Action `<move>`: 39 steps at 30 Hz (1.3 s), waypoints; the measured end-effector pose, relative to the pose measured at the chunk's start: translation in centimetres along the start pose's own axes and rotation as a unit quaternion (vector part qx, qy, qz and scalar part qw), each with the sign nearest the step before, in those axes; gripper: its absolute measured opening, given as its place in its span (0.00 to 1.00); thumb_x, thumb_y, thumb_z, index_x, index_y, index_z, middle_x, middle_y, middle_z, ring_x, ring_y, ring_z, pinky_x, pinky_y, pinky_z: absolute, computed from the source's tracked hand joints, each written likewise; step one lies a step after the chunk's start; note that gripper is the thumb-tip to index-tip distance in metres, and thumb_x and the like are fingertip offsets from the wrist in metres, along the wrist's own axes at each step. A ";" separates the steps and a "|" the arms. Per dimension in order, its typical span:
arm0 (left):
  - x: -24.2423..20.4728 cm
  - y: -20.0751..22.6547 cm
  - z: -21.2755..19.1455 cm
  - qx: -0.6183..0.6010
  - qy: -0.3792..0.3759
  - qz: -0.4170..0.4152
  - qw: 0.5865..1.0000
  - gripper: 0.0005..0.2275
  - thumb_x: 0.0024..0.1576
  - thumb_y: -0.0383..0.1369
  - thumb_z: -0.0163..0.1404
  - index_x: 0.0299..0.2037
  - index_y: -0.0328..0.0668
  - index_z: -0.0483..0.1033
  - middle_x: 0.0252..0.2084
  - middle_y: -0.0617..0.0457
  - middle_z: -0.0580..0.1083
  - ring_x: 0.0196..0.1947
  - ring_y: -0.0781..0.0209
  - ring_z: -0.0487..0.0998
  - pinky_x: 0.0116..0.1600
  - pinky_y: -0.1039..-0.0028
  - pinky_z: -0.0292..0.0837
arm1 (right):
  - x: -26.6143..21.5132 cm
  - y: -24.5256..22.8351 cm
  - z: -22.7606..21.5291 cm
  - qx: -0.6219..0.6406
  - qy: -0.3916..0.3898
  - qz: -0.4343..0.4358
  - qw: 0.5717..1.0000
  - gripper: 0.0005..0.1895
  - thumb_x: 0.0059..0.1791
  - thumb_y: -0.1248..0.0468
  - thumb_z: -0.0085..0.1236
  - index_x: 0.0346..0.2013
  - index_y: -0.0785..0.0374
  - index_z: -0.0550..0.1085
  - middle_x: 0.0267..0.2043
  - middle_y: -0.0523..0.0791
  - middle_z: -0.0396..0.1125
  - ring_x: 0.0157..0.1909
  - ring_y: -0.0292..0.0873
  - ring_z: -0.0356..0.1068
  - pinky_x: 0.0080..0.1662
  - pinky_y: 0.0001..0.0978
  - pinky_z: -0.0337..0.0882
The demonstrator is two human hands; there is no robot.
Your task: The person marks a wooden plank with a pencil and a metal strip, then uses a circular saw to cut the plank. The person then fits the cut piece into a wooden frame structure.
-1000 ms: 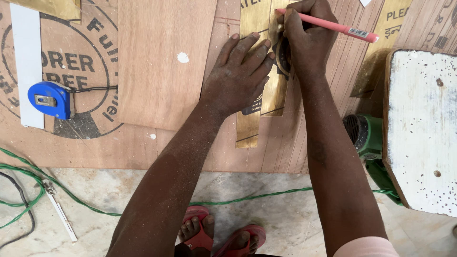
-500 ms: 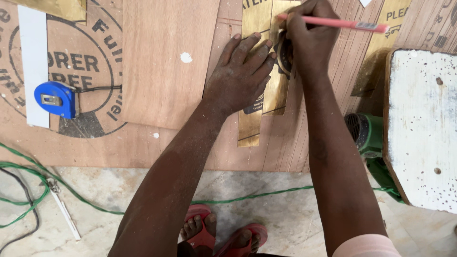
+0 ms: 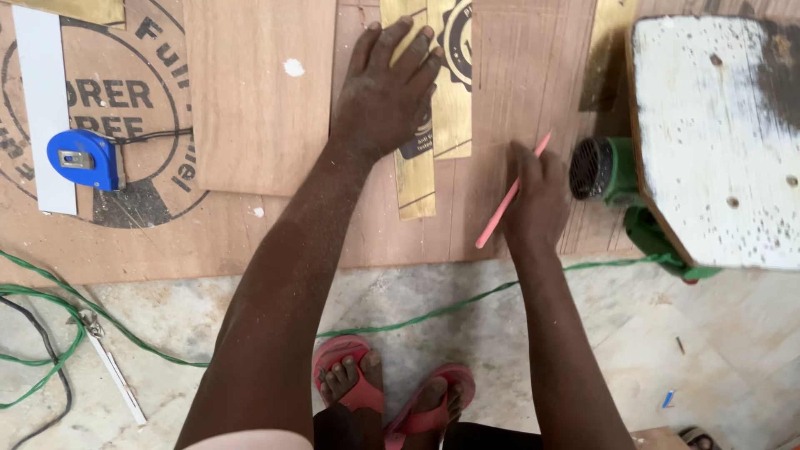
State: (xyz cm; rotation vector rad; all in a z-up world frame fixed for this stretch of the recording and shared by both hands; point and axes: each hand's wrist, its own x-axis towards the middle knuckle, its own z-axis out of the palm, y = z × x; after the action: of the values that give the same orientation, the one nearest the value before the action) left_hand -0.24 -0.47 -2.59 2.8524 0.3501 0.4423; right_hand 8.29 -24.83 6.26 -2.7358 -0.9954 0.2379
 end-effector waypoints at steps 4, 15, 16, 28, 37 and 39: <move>0.3 -0.3 -0.5 -0.024 -0.021 -0.001 0.999 0.16 0.71 0.41 0.50 0.66 0.44 0.74 0.72 0.48 0.67 0.75 0.46 0.57 0.78 0.47 0.48 | -2.8 0.8 0.5 -0.032 -0.028 0.017 0.999 0.25 0.51 0.71 0.57 0.63 0.53 0.74 0.53 0.48 0.62 0.56 0.54 0.64 0.44 0.46 0.73; -5.6 -9.3 -12.8 -0.068 -0.034 -0.441 0.895 0.47 0.49 0.43 0.72 0.68 0.24 0.52 0.67 0.28 0.59 0.66 0.29 0.58 0.62 0.44 0.64 | -6.3 -12.8 5.5 0.229 -0.082 -0.085 0.966 0.29 0.50 0.59 0.62 0.64 0.64 0.67 0.58 0.53 0.66 0.58 0.55 0.68 0.53 0.45 0.73; -5.7 -9.6 -12.7 -0.069 -0.029 -0.455 0.888 0.43 0.49 0.43 0.72 0.65 0.25 0.56 0.64 0.30 0.62 0.64 0.32 0.62 0.62 0.46 0.65 | -6.2 -15.2 6.0 0.238 -0.102 -0.078 0.963 0.35 0.46 0.57 0.66 0.64 0.65 0.65 0.57 0.54 0.64 0.58 0.56 0.67 0.50 0.45 0.73; -7.5 -10.3 -10.9 -0.503 0.138 -0.559 0.645 0.09 0.67 0.36 0.50 0.44 0.36 0.73 0.40 0.55 0.74 0.45 0.65 0.72 0.61 0.73 0.68 | -6.7 -14.0 5.7 0.338 -0.030 0.013 0.941 0.33 0.45 0.67 0.65 0.65 0.63 0.67 0.59 0.52 0.63 0.60 0.54 0.67 0.56 0.44 0.72; -5.5 -3.2 -6.1 -0.414 0.203 -0.420 0.782 0.13 0.70 0.30 0.43 0.61 0.34 0.65 0.54 0.46 0.74 0.50 0.62 0.75 0.58 0.70 0.74 | -7.5 -10.1 3.4 0.418 0.024 0.071 0.906 0.20 0.44 0.68 0.71 0.48 0.62 0.74 0.50 0.49 0.68 0.47 0.43 0.75 0.47 0.33 0.78; -5.4 -2.6 -6.7 -0.381 0.177 -0.420 0.804 0.13 0.70 0.31 0.42 0.61 0.35 0.66 0.53 0.46 0.74 0.50 0.62 0.77 0.56 0.70 0.76 | -7.9 -9.6 3.2 0.452 -0.015 0.141 0.880 0.27 0.44 0.69 0.70 0.56 0.64 0.70 0.46 0.48 0.69 0.42 0.42 0.74 0.43 0.31 0.76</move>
State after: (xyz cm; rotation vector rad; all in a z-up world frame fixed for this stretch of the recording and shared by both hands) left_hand -7.90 1.82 1.51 1.5956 1.1297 0.7004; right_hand -4.31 -22.29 6.28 -1.9728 -0.3190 0.6147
